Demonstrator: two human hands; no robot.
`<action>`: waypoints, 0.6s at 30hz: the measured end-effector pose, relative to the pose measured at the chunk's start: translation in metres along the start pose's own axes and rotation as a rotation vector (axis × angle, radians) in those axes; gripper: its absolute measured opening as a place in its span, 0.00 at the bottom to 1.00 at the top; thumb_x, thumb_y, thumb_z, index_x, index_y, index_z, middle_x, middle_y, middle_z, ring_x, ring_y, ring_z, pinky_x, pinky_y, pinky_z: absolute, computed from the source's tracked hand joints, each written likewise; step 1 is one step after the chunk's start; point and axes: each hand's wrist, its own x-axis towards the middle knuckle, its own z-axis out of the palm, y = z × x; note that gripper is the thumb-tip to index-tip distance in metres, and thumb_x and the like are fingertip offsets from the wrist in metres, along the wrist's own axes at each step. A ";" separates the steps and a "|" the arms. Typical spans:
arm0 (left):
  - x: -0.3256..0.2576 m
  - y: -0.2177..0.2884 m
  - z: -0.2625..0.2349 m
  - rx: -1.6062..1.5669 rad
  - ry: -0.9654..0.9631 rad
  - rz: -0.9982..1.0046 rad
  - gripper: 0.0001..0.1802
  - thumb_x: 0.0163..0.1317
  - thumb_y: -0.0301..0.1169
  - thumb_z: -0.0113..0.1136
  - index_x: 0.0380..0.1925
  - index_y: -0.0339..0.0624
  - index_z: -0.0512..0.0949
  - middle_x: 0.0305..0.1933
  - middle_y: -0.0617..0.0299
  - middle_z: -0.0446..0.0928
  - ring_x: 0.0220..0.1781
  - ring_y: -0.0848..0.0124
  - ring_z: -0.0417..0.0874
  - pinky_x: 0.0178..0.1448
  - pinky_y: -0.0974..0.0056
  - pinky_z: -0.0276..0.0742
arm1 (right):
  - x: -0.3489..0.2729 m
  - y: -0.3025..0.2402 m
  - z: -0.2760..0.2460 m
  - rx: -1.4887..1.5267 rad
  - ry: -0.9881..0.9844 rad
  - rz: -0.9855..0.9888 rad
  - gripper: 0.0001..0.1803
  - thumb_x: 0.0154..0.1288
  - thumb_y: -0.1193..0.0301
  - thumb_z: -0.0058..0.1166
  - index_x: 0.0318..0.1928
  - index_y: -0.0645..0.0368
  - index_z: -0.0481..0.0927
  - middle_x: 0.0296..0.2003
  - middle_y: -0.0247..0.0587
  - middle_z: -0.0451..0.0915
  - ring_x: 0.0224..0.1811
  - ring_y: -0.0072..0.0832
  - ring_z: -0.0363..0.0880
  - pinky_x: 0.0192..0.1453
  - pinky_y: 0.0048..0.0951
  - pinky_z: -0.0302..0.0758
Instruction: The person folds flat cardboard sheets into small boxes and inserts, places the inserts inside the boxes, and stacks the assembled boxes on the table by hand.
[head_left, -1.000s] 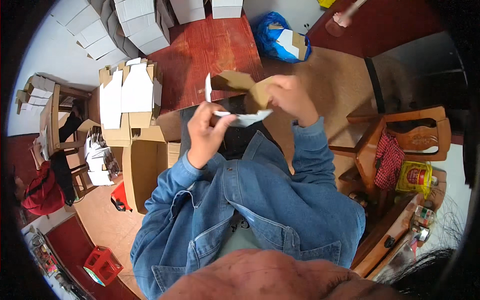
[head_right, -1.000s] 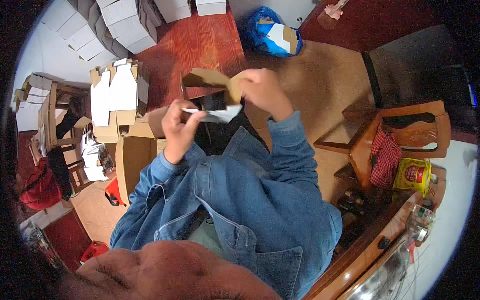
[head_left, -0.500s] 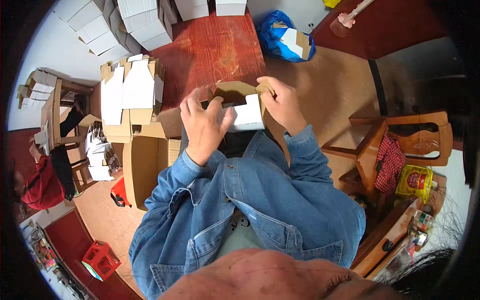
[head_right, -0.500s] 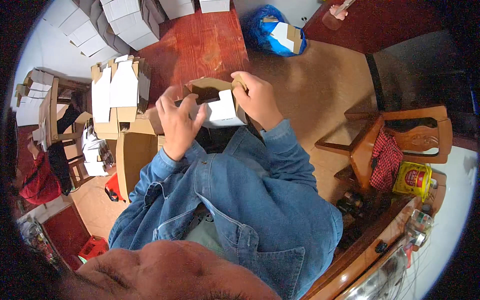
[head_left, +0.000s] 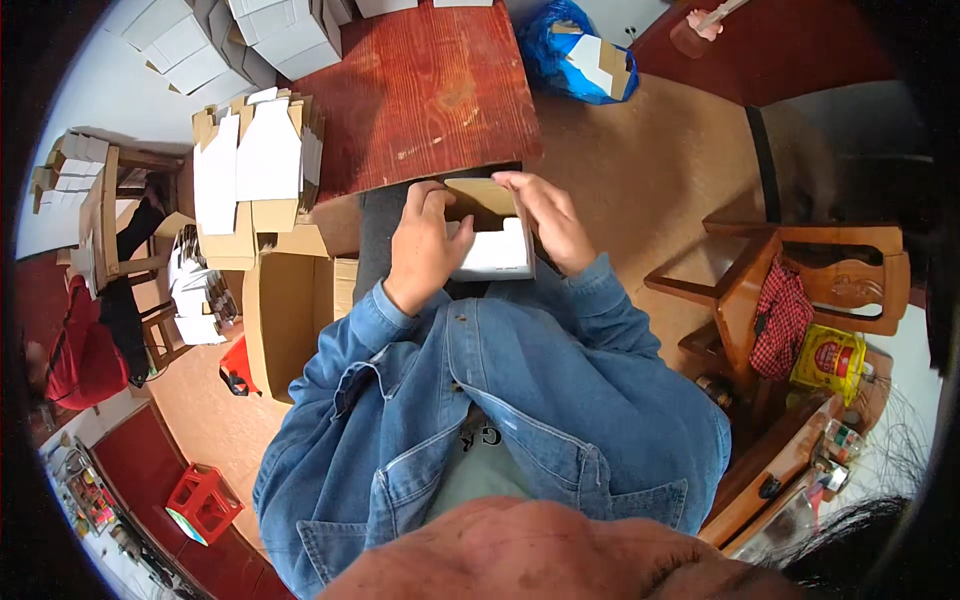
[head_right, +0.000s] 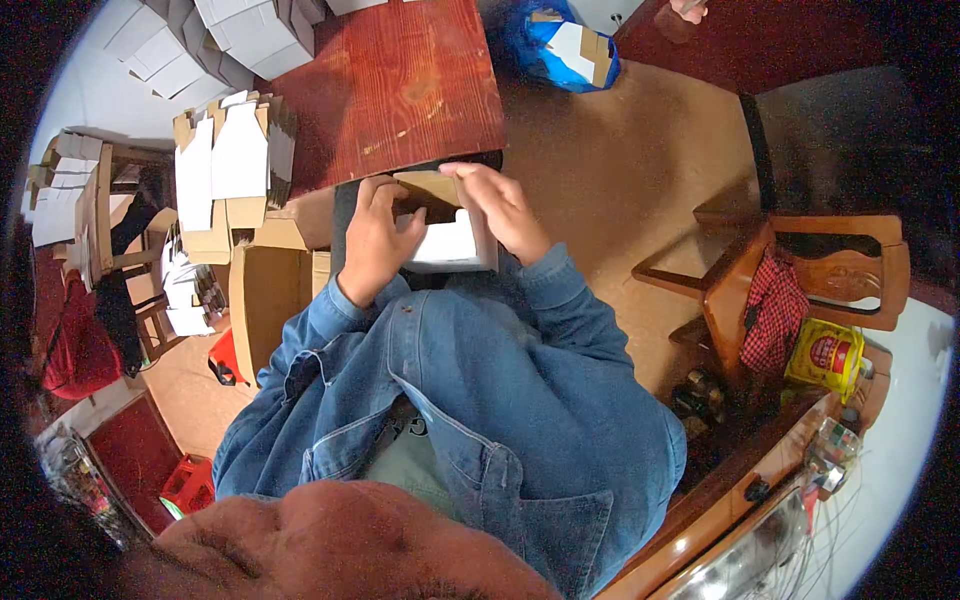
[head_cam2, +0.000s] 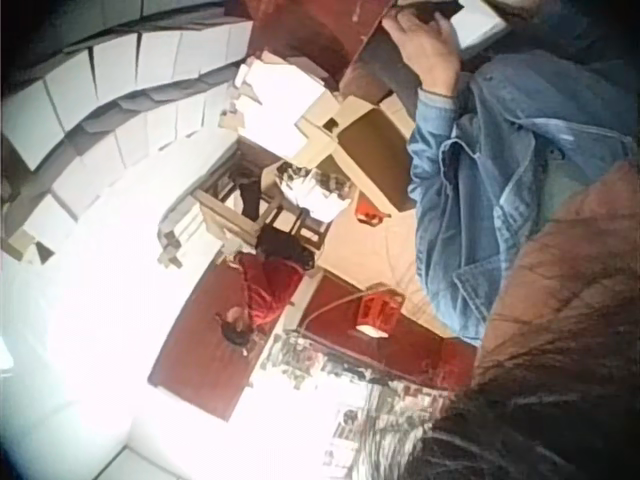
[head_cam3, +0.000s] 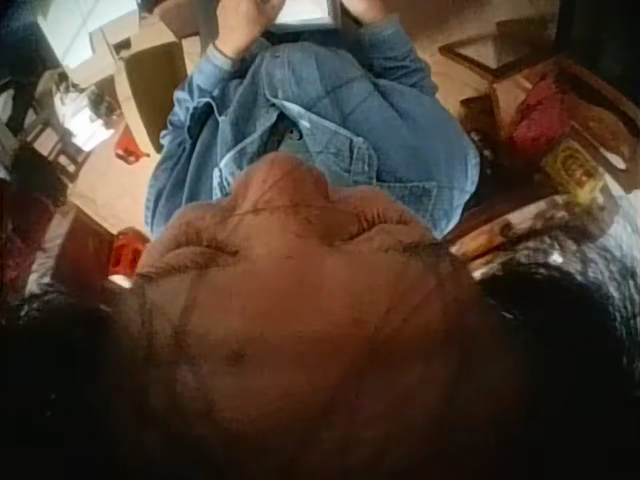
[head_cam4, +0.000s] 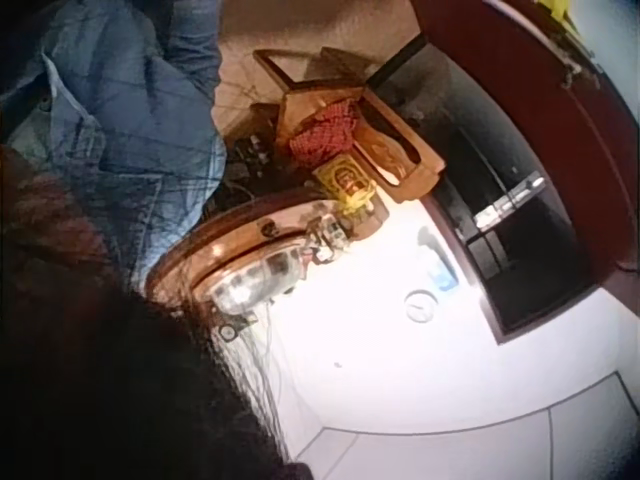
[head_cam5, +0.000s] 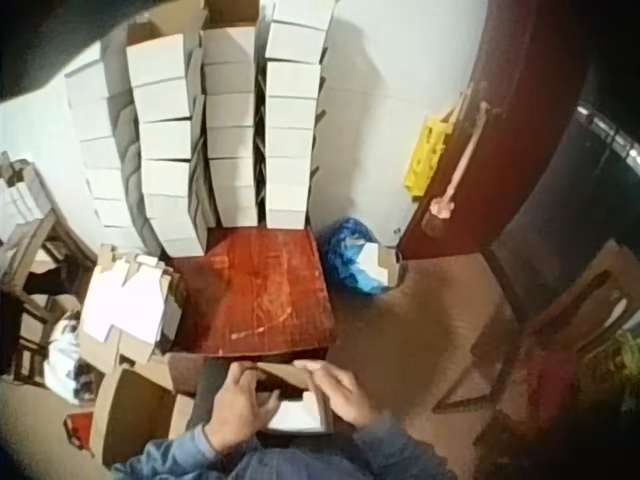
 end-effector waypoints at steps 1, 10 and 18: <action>-0.001 0.000 0.002 0.002 -0.013 0.006 0.22 0.50 0.29 0.71 0.46 0.37 0.75 0.61 0.46 0.71 0.53 0.50 0.78 0.52 0.54 0.80 | -0.002 0.003 0.001 -0.010 -0.017 0.030 0.18 0.65 0.79 0.56 0.55 0.64 0.81 0.44 0.43 0.85 0.44 0.30 0.82 0.48 0.27 0.79; -0.014 0.004 -0.002 -0.333 -0.048 0.059 0.35 0.47 0.30 0.77 0.57 0.36 0.74 0.63 0.45 0.70 0.61 0.51 0.77 0.64 0.55 0.75 | -0.005 0.016 -0.021 -0.022 -0.122 0.288 0.18 0.67 0.80 0.55 0.57 0.65 0.81 0.47 0.41 0.85 0.43 0.24 0.81 0.48 0.21 0.78; -0.032 -0.031 0.013 -0.206 -0.252 0.310 0.48 0.37 0.34 0.85 0.60 0.36 0.72 0.66 0.44 0.66 0.67 0.47 0.70 0.70 0.49 0.70 | -0.010 0.030 -0.018 -0.074 -0.154 0.193 0.17 0.68 0.78 0.56 0.56 0.64 0.81 0.47 0.41 0.85 0.44 0.24 0.80 0.49 0.22 0.78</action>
